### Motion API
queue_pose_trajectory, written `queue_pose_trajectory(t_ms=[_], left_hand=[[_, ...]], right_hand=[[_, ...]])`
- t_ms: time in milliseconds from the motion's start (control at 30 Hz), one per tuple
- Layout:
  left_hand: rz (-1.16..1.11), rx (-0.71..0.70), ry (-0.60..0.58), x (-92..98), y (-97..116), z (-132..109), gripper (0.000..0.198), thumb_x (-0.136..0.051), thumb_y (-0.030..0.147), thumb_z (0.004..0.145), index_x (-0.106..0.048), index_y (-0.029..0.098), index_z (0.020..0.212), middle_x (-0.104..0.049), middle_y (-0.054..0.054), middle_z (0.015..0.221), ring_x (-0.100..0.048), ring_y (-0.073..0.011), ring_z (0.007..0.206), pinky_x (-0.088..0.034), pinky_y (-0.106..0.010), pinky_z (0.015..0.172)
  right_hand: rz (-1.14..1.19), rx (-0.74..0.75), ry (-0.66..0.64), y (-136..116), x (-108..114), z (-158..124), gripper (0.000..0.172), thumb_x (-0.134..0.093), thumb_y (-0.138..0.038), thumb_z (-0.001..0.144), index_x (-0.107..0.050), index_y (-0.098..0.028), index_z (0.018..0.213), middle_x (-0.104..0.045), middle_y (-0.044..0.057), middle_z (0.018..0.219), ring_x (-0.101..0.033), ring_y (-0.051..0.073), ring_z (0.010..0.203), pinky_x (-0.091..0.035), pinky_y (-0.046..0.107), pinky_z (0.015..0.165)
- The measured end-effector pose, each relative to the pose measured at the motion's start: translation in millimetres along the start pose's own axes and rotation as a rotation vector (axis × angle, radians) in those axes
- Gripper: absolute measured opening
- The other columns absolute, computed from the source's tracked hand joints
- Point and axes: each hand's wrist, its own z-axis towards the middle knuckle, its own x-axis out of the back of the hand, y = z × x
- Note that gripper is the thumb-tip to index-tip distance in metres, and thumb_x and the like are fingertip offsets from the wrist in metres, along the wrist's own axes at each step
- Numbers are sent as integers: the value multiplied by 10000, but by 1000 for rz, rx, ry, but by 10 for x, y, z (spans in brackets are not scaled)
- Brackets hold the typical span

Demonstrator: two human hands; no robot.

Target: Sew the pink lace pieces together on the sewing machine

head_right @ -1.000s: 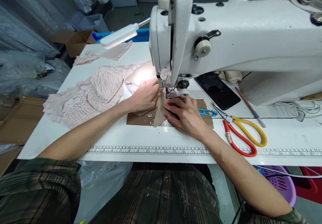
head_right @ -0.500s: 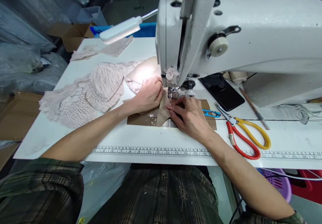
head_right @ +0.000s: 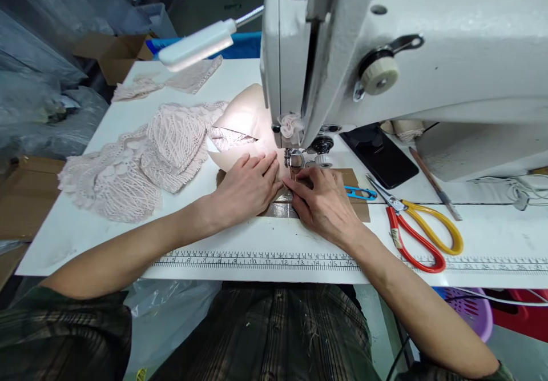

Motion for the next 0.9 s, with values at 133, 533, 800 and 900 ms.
queue_pose_trajectory(t_ms=[133, 533, 800, 900], left_hand=[[-22, 21, -23, -51, -56, 56, 461, -381, 229, 1023, -474, 74, 1447, -458, -206, 1538, -470, -366, 1367, -359, -567, 1126], [-112, 12, 126, -198, -232, 182, 484, -246, 272, 1062, -522, 56, 1397, -503, -220, 1490, -480, -343, 1372, -365, -540, 1132], [-178, 1, 166, -232, -362, 305, 464, -229, 248, 1059, -563, 98, 1346, -523, -186, 1473, -460, -304, 1412, -349, -506, 1154], [-220, -10, 185, -271, -437, 363, 462, -237, 254, 1056, -558, 115, 1358, -526, -166, 1477, -454, -293, 1422, -343, -504, 1162]], right_hand=[[-29, -25, -17, -26, -8, -1, 394, -499, -242, 954, -664, -237, 1312, -604, 150, 1162, -496, 281, 1010, -412, 456, 835], [5, -43, 22, -60, -37, -15, 406, -478, -193, 955, -646, -140, 1320, -609, 179, 1178, -532, 297, 1050, -457, 471, 858], [60, -58, 65, -53, -49, -29, 366, -490, -224, 961, -662, -160, 1278, -606, 169, 1175, -553, 278, 1046, -486, 456, 859], [59, -56, 63, -31, -52, -25, 355, -498, -241, 963, -672, -175, 1266, -610, 160, 1177, -561, 274, 1051, -486, 456, 863]])
